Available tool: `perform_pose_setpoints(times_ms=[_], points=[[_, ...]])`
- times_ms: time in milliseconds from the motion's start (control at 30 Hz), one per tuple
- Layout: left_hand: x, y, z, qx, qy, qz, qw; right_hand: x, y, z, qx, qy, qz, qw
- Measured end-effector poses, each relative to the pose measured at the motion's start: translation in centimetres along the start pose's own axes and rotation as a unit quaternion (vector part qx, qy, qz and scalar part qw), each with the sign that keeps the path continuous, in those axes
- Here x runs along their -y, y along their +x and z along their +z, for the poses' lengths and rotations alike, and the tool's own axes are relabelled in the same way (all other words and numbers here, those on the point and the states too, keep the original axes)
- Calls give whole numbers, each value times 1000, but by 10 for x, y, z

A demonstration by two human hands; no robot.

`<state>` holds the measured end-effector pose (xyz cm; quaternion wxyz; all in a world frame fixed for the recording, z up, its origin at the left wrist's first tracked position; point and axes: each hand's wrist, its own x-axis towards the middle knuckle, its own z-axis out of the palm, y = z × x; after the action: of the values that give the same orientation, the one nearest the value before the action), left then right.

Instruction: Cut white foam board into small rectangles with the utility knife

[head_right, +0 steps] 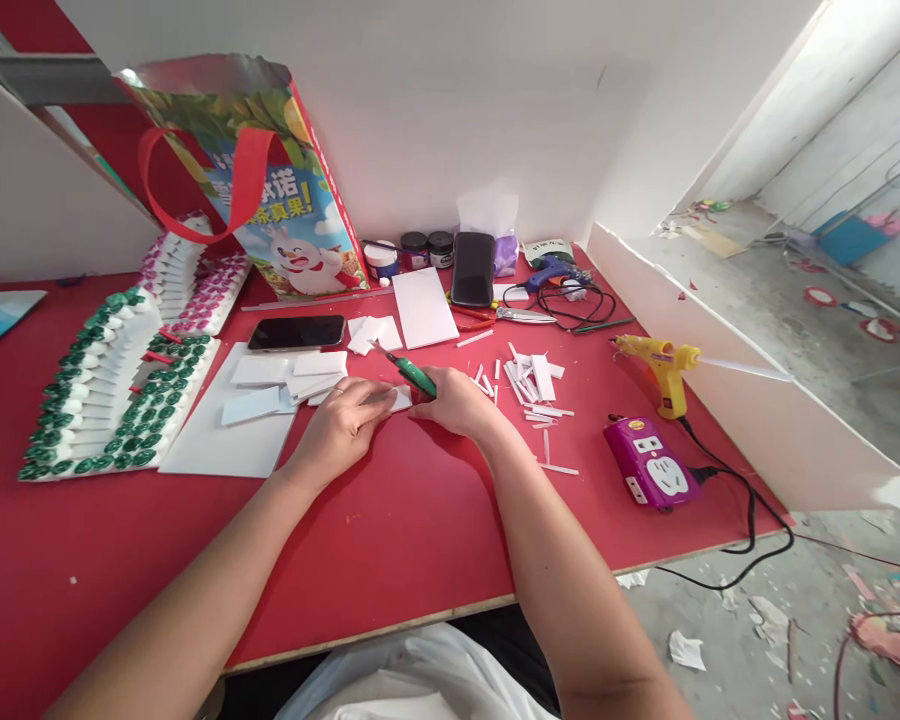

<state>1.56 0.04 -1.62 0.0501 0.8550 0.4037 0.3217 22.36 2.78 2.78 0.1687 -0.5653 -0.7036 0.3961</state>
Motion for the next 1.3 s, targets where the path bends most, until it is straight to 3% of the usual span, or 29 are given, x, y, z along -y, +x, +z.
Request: perform_pose_setpoints(times_ms=[333, 567, 733, 800, 933, 1033, 1100, 1300], points=[[3, 2, 1, -11, -14, 8, 1000, 14, 2, 13, -37, -41, 0, 998], [6, 3, 0, -10, -44, -19, 999, 9, 8, 16, -40, -9, -33, 999], [13, 2, -22, 68, -106, -101, 987, 10, 11, 16, -34, -33, -21, 999], [18, -1, -34, 72, -118, -115, 984, 11, 12, 15, -32, -44, -7, 998], [24, -10, -45, -18, -136, -142, 980, 14, 13, 14, -36, -78, 16, 996], [22, -15, -42, -89, -155, -193, 965, 16, 12, 13, -28, -93, 42, 994], [19, -17, -38, -102, -158, -219, 957, 16, 12, 13, -26, -91, 46, 994], [11, -18, -29, 0, -145, -231, 962, 12, 15, 12, -23, -77, 42, 996]])
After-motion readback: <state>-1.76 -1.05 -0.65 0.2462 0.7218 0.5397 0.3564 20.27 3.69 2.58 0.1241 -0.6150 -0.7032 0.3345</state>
